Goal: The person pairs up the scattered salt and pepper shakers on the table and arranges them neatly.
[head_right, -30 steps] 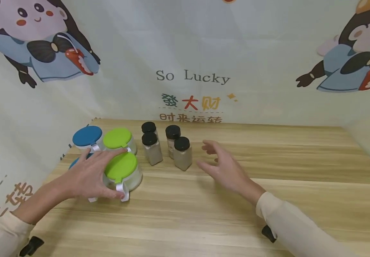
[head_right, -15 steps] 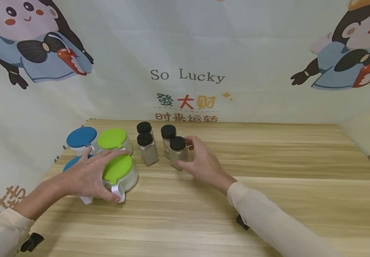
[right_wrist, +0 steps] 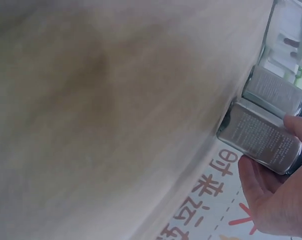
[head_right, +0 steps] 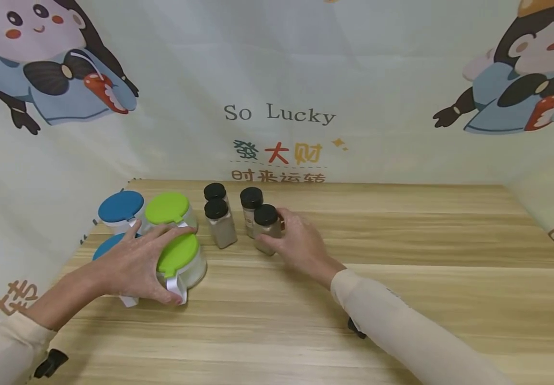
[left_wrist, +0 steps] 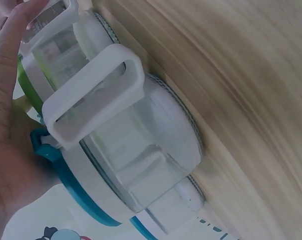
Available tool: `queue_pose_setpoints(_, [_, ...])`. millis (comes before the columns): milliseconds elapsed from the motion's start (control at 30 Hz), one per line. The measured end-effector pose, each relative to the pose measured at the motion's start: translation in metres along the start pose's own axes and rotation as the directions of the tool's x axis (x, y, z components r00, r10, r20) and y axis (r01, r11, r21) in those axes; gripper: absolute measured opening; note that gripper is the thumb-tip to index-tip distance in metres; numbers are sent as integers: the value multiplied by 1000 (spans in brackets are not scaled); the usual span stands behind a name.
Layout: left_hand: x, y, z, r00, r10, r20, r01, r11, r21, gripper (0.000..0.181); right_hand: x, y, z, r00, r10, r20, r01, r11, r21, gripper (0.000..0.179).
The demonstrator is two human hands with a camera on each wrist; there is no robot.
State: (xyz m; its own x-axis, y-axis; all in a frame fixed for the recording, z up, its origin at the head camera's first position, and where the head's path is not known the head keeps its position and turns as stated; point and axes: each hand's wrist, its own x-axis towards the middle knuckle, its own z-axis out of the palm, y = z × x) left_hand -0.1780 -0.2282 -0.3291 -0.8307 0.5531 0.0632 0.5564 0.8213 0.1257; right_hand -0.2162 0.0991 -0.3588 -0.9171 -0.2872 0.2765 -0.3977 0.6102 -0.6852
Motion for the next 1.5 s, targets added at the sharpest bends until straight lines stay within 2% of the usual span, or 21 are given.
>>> queue_pose_setpoints(233, [0, -2, 1, 1000, 7, -12, -7, 1000, -15, 116, 2, 0, -10, 997, -37, 61, 37, 999, 4, 49])
queue_pose_setpoints(367, [-1, -2, 2, 999, 30, -28, -31, 998, -46, 117, 0, 3, -13, 993, -76, 86, 67, 992, 106, 51])
queue_pose_setpoints(500, [-3, 0, 3, 998, 53, -36, -55, 995, -83, 118, -8, 6, -16, 986, -124, 112, 96, 969, 228, 52])
queue_pose_setpoints(633, [-3, 6, 1, 997, 67, -49, -71, 993, -91, 117, -18, 8, -23, 977, -176, 122, 139, 954, 264, 53])
queue_pose_setpoints(767, [-1, 17, -2, 997, 65, -45, -70, 991, -115, 117, -30, 9, -32, 965, -230, 128, 189, 944, 269, 53])
queue_pose_setpoints(933, [2, 35, -3, 1000, 21, 0, -21, 978, -207, 116, -46, 8, -41, 949, -289, 127, 252, 936, 246, 53])
queue_pose_setpoints(1033, [5, 47, -2, 1000, 21, 11, -17, 967, -253, 115, -56, 7, -46, 946, -295, 132, 262, 939, 223, 55])
queue_pose_setpoints(1267, [19, 71, 4, 997, 75, 21, -67, 961, -270, 117, -75, 7, -54, 955, -260, 145, 230, 953, 195, 54])
queue_pose_setpoints(1500, [46, 93, 15, 983, 179, 46, -161, 951, -264, 118, -82, 15, -67, 967, -188, 171, 163, 975, 150, 54])
